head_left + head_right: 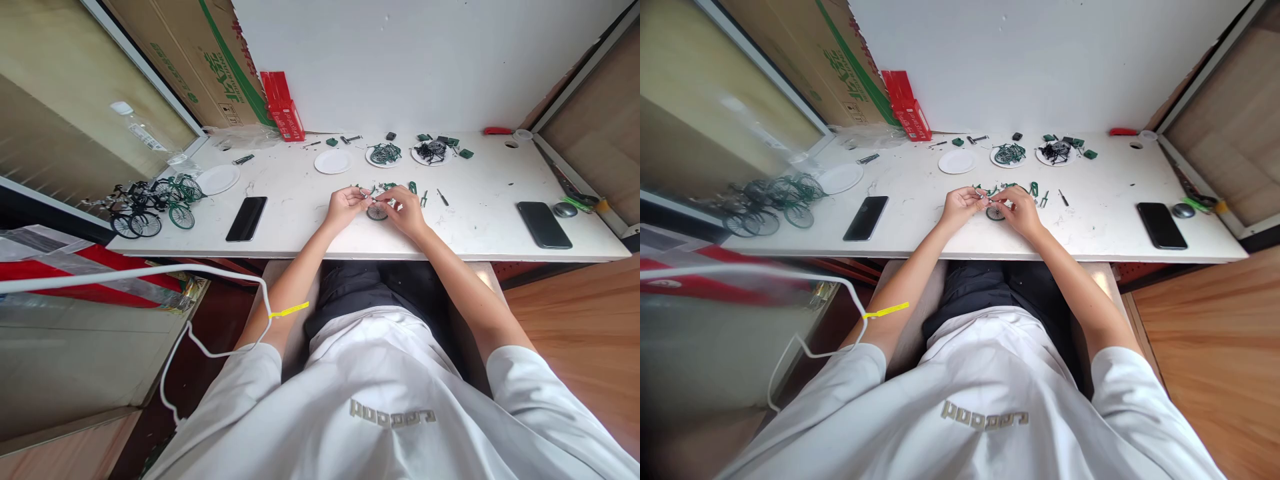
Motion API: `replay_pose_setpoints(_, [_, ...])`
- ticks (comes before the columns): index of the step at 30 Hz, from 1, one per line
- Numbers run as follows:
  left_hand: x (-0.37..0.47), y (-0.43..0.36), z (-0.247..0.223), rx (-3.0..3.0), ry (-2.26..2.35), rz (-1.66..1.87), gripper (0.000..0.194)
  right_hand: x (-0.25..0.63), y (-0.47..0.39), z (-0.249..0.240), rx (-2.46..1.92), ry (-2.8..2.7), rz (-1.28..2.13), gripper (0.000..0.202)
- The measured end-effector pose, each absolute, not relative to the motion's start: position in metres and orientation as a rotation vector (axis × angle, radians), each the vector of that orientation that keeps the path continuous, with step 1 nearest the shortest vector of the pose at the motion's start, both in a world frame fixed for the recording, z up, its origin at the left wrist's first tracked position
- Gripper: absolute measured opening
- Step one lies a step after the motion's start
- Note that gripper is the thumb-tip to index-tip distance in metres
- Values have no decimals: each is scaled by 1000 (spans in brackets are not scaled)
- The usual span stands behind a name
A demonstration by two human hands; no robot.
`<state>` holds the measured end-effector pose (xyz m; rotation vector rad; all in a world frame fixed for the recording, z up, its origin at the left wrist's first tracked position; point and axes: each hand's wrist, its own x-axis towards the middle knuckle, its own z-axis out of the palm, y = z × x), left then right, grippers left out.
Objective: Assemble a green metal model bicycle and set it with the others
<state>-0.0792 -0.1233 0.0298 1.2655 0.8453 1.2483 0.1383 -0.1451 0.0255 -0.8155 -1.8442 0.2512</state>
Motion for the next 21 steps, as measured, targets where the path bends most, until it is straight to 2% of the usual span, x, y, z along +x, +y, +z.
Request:
replay_pose_setpoints(8, [-79, -126, 29, 1126, 831, 1145, 73, 138, -145, 25, -826, -1903, 218, 48])
replay_pose_setpoints(17, [-78, -117, 11, 1042, 778, 1116, 66, 135, -146, 24, -774, -1902, 173, 33])
replay_pose_setpoints(21, [-77, -118, 14, 998, 786, 1148, 71, 134, -144, 22, -759, -1913, 151, 35])
